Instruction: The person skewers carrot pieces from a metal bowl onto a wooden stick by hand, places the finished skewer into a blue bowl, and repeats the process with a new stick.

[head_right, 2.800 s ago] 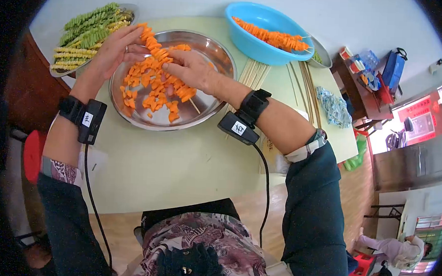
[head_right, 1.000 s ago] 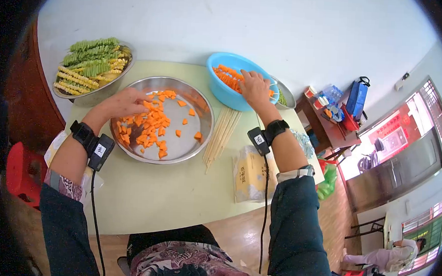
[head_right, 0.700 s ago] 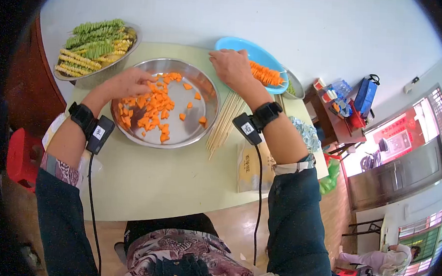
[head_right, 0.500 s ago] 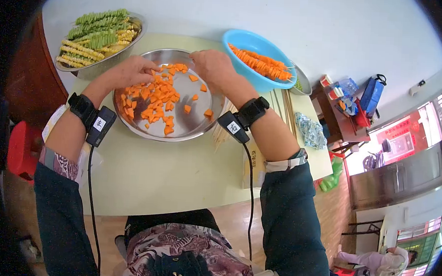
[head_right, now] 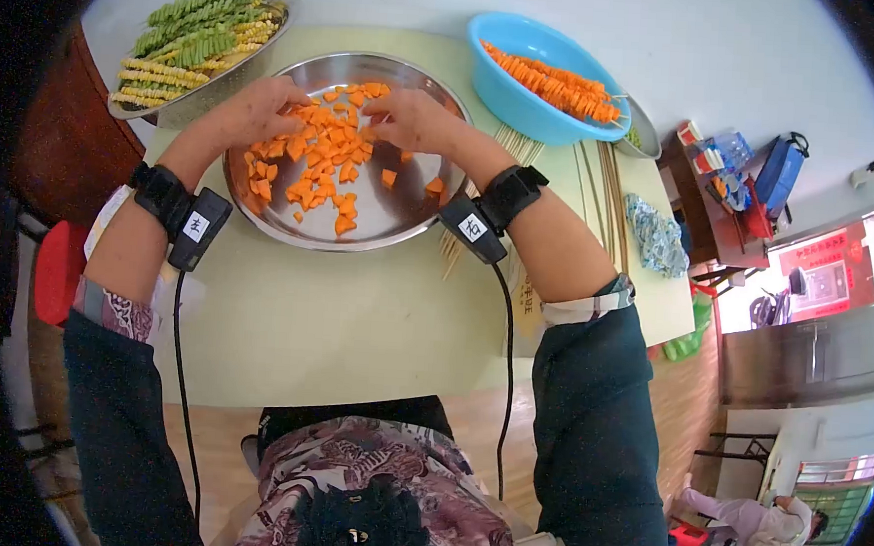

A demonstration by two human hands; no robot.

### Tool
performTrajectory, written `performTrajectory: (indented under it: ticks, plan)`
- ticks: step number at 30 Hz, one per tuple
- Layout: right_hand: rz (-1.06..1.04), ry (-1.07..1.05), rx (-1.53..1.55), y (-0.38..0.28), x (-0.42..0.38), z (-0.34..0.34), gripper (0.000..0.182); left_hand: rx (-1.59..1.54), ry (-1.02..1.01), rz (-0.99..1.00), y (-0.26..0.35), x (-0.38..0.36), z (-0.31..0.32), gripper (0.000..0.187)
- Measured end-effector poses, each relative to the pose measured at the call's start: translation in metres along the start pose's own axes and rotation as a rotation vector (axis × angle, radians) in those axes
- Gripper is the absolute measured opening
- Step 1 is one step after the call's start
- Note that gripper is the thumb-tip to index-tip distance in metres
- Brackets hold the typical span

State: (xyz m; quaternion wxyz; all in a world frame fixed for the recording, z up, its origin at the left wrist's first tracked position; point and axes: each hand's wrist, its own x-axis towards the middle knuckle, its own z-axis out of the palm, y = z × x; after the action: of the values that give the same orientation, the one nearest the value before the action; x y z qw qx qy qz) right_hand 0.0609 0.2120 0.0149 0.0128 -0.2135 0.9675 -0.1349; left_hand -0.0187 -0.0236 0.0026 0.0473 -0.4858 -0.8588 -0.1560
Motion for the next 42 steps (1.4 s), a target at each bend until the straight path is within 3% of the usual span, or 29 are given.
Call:
performTrajectory:
  ticks: [1,6,8,10,14,16,17,19,22,24,27,30,32,35,37,42]
  plan:
    - [-0.014,-0.068,0.238,-0.007,-0.003,-0.004,0.031,-0.008,0.012,0.01,0.003,-0.001,0.0,0.034]
    - [0.064,0.064,0.314,-0.02,-0.006,-0.009,0.03,-0.237,-0.061,0.072,0.004,0.001,-0.004,0.032]
    - [0.086,0.094,0.32,-0.011,-0.006,-0.011,0.029,-0.549,-0.112,-0.08,0.008,-0.002,-0.006,0.036]
    - [-0.069,0.016,-0.184,0.003,-0.01,-0.011,0.033,-0.624,-0.156,-0.141,0.014,-0.003,-0.013,0.036]
    - [-0.01,0.006,-0.214,0.015,-0.021,-0.016,0.038,-0.628,-0.194,-0.156,0.021,-0.004,-0.022,0.037]
    - [0.156,-0.201,-0.422,-0.001,-0.025,-0.032,0.045,-0.54,-0.225,-0.209,0.026,-0.006,-0.03,0.037]
    - [0.161,-0.202,-0.422,-0.008,-0.026,-0.036,0.045,-0.449,-0.252,-0.259,0.027,-0.006,-0.031,0.036]
    - [0.241,-0.433,-0.193,-0.019,-0.028,-0.04,0.049,-0.465,-0.282,-0.256,0.02,-0.007,-0.029,0.036]
    - [0.286,-0.485,-0.103,-0.025,-0.025,-0.034,0.045,-0.503,-0.314,-0.253,0.018,-0.008,-0.028,0.037]
    - [0.282,-0.463,-0.009,-0.023,-0.028,-0.032,0.041,-0.522,-0.317,-0.247,0.019,-0.007,-0.027,0.038]
    - [0.254,-0.348,0.422,-0.022,-0.026,-0.034,0.032,-0.56,-0.281,-0.273,0.017,-0.007,-0.027,0.039]
    - [0.275,-0.152,0.416,-0.01,-0.024,-0.033,0.03,-0.566,-0.186,-0.248,0.013,-0.008,-0.029,0.039]
    - [0.269,-0.155,0.309,-0.002,-0.022,-0.033,0.029,-0.6,-0.148,-0.278,0.012,-0.008,-0.032,0.038]
    - [0.342,-0.253,0.197,-0.005,-0.024,-0.033,0.032,-0.409,-0.217,-0.335,0.01,-0.005,-0.03,0.039]
    - [0.411,-0.446,0.197,-0.018,-0.024,-0.033,0.036,-0.386,-0.252,-0.336,0.016,-0.006,-0.028,0.04]
    - [0.381,-0.439,0.464,-0.035,-0.023,-0.023,0.047,-0.454,-0.385,-0.44,0.039,-0.005,-0.025,0.047]
